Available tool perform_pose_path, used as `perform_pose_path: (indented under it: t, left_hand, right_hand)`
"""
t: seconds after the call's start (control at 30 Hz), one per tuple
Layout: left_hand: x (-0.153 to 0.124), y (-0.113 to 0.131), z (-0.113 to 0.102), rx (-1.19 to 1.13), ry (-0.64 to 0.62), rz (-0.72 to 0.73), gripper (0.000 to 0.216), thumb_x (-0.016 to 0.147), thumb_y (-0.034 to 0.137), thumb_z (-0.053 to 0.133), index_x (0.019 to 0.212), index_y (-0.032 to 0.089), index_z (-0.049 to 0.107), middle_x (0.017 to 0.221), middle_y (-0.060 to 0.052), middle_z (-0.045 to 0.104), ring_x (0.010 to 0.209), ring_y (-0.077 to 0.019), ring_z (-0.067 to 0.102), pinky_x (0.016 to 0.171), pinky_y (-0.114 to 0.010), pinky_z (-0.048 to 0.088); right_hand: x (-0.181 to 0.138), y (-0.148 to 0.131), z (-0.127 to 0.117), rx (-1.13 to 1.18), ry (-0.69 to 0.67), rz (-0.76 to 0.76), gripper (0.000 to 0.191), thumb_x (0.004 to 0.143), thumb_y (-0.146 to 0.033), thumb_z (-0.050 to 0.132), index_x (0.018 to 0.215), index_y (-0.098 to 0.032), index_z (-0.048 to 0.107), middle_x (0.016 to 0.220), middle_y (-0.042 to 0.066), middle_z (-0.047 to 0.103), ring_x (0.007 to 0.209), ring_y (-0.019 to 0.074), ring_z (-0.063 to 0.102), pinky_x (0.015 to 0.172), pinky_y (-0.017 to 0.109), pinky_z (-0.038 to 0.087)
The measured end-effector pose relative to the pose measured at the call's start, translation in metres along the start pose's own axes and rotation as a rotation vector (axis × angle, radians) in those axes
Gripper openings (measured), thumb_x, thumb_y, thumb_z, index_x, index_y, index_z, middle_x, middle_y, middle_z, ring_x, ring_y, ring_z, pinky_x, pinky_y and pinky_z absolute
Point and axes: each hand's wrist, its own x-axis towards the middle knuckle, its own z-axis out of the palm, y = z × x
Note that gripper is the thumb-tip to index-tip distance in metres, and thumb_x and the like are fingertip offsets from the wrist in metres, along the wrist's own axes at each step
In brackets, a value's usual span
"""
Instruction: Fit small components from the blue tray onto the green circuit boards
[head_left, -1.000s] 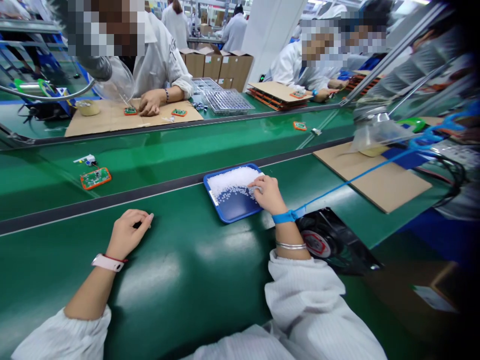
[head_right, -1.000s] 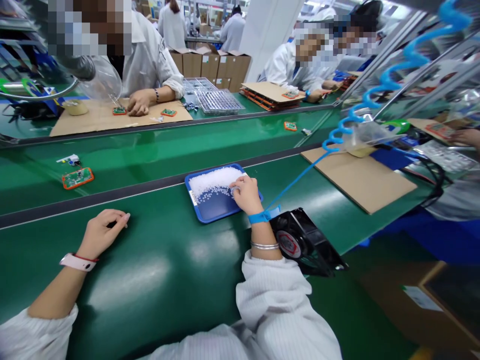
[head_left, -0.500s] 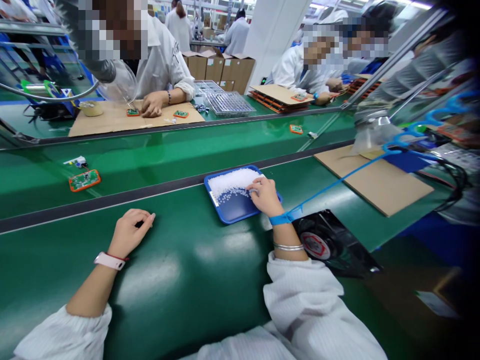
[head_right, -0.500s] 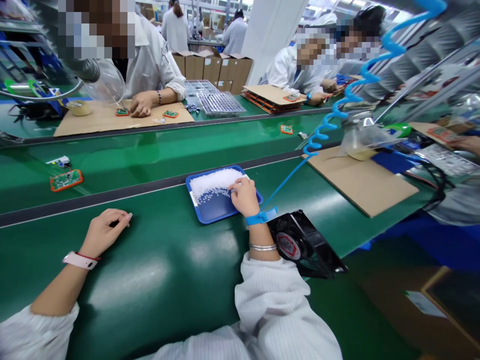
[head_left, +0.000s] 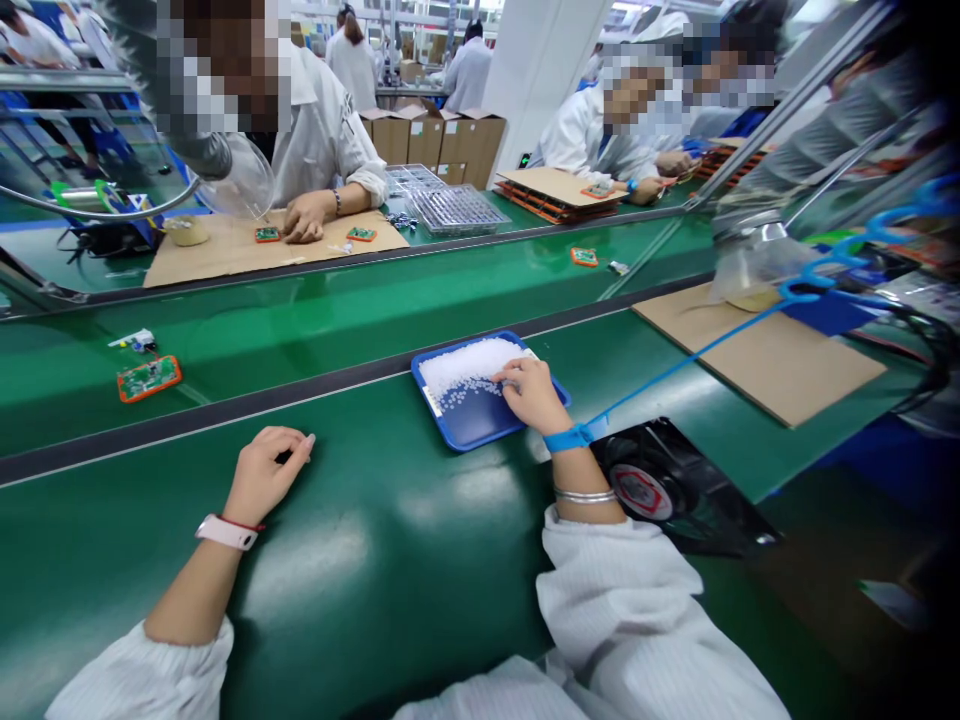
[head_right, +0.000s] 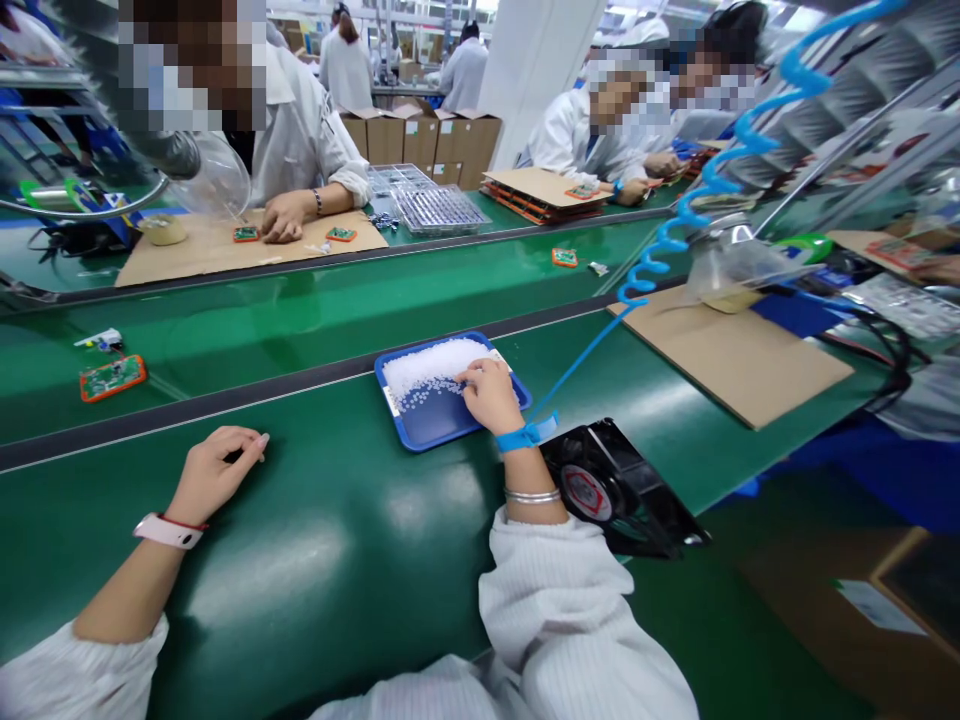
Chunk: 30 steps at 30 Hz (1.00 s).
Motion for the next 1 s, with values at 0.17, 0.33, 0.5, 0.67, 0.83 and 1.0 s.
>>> perform_pose_path:
  t: [0.17, 0.33, 0.5, 0.67, 0.83, 1.0]
  left_hand:
    - [-0.0008, -0.0006, 0.0012, 0.001, 0.009, 0.003, 0.035, 0.083, 0.038, 0.050, 0.055, 0.020, 0.058, 0.074, -0.002, 0.066, 0.077, -0.0170, 0.060, 0.073, -0.029, 0.045]
    - [-0.0014, -0.0024, 0.0024, -0.003, 0.007, 0.003, 0.036, 0.084, 0.039, 0.049, 0.055, 0.019, 0.058, 0.074, -0.002, 0.066, 0.078, -0.0168, 0.059, 0.074, -0.028, 0.045]
    - [-0.0011, -0.0022, 0.0024, -0.005, -0.007, -0.001, 0.036, 0.084, 0.039, 0.048, 0.055, 0.019, 0.058, 0.073, -0.002, 0.066, 0.078, -0.0164, 0.059, 0.075, -0.029, 0.045]
    - [-0.0012, -0.0032, 0.0027, 0.003, -0.011, -0.005, 0.036, 0.084, 0.039, 0.048, 0.056, 0.019, 0.058, 0.074, -0.003, 0.066, 0.079, -0.0168, 0.059, 0.076, -0.029, 0.045]
    - [-0.0008, -0.0026, 0.0024, 0.010, -0.007, -0.004, 0.036, 0.084, 0.040, 0.048, 0.055, 0.020, 0.057, 0.074, -0.002, 0.066, 0.078, -0.0169, 0.059, 0.075, -0.029, 0.045]
    - [-0.0008, -0.0013, 0.0018, -0.003, -0.006, 0.001, 0.036, 0.084, 0.039, 0.049, 0.055, 0.019, 0.057, 0.074, -0.002, 0.066, 0.077, -0.0165, 0.059, 0.073, -0.028, 0.045]
  right_hand:
    - [0.0007, 0.0018, -0.0028, 0.005, 0.004, 0.008, 0.031, 0.071, -0.008, 0.044, 0.082, -0.018, 0.071, 0.095, 0.010, 0.058, 0.092, 0.0244, 0.049, 0.087, 0.041, 0.037]
    - [0.0001, 0.0043, -0.0018, -0.028, -0.004, 0.011, 0.031, 0.071, -0.008, 0.044, 0.081, -0.018, 0.071, 0.097, 0.010, 0.056, 0.093, 0.0245, 0.048, 0.087, 0.041, 0.037]
    - [-0.0007, 0.0050, 0.0016, -0.037, -0.012, -0.002, 0.030, 0.070, -0.008, 0.045, 0.081, -0.019, 0.071, 0.096, 0.010, 0.057, 0.094, 0.0254, 0.048, 0.088, 0.042, 0.037]
    - [-0.0002, 0.0052, 0.0014, -0.008, -0.014, -0.017, 0.028, 0.070, -0.009, 0.045, 0.077, -0.019, 0.071, 0.095, 0.009, 0.057, 0.092, 0.0247, 0.049, 0.088, 0.043, 0.036]
    - [0.0005, 0.0027, 0.0008, 0.032, 0.015, -0.002, 0.030, 0.069, -0.008, 0.045, 0.081, -0.018, 0.070, 0.095, 0.009, 0.057, 0.093, 0.0248, 0.049, 0.088, 0.042, 0.036]
    - [0.0005, -0.0009, 0.0022, 0.030, 0.011, -0.013, 0.030, 0.069, -0.008, 0.045, 0.084, -0.017, 0.070, 0.094, 0.010, 0.058, 0.093, 0.0251, 0.049, 0.088, 0.043, 0.036]
